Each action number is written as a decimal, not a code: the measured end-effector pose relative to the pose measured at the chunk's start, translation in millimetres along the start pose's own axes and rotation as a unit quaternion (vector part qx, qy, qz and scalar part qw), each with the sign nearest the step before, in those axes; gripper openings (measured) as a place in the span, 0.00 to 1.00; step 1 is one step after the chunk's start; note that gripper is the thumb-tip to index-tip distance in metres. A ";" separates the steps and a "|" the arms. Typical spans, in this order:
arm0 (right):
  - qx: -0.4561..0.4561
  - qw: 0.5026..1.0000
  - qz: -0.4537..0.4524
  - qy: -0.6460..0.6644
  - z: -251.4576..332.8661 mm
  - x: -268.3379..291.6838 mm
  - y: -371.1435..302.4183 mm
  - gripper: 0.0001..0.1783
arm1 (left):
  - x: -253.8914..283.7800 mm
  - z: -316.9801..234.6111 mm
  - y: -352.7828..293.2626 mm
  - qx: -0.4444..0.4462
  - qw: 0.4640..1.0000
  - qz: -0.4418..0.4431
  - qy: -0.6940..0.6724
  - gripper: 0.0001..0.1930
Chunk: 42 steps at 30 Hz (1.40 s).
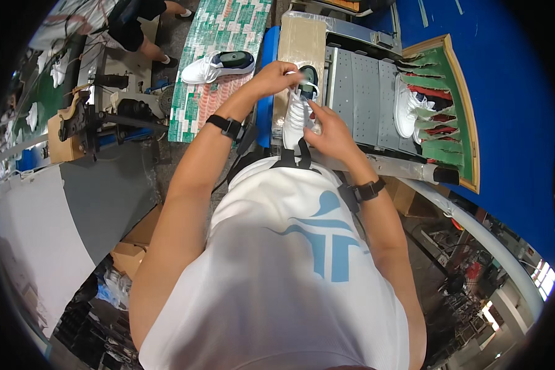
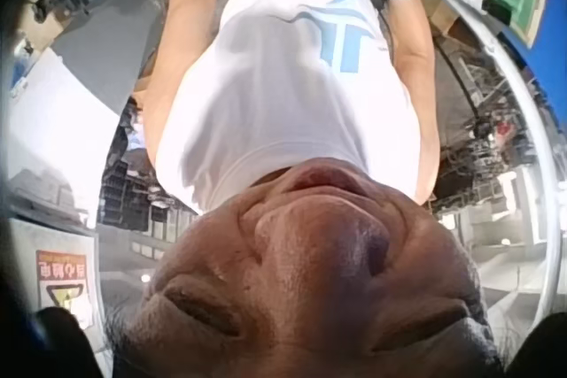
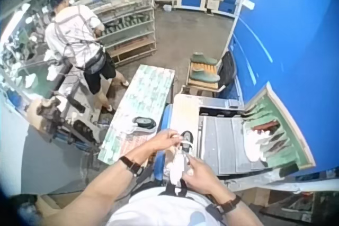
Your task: Placing and removing white shoes from a lasting or steaming machine in a factory environment.
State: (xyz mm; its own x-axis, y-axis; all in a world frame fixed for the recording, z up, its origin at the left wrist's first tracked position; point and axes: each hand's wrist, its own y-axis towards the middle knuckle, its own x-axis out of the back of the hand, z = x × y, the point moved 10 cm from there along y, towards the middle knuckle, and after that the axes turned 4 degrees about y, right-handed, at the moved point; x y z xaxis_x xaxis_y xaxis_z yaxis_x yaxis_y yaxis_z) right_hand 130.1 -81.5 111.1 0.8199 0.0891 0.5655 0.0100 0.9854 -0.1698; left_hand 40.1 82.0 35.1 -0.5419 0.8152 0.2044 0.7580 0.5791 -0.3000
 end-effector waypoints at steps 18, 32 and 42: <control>-0.108 0.994 -0.015 0.027 0.5 -38.9 31.2 0.40 | -28.9 0.6 44.7 -0.111 0.973 0.011 0.203 0.47; -0.046 0.998 0.045 -0.014 22.3 -2.1 -40.6 0.39 | -13.4 20.9 26.7 -0.040 0.991 -0.031 0.126 0.50; -0.018 0.991 0.130 0.012 2.0 -15.3 -33.9 0.41 | -27.3 92.3 -29.1 0.131 0.983 -0.133 0.001 0.15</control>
State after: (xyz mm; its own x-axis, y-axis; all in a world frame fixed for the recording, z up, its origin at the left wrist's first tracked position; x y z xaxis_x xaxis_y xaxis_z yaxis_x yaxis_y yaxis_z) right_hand 116.0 -116.0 109.8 0.8104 0.3359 0.4800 -0.1837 0.9237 -0.3361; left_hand -0.7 42.2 -47.7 -0.7071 0.6359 0.3093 0.4710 0.7498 -0.4647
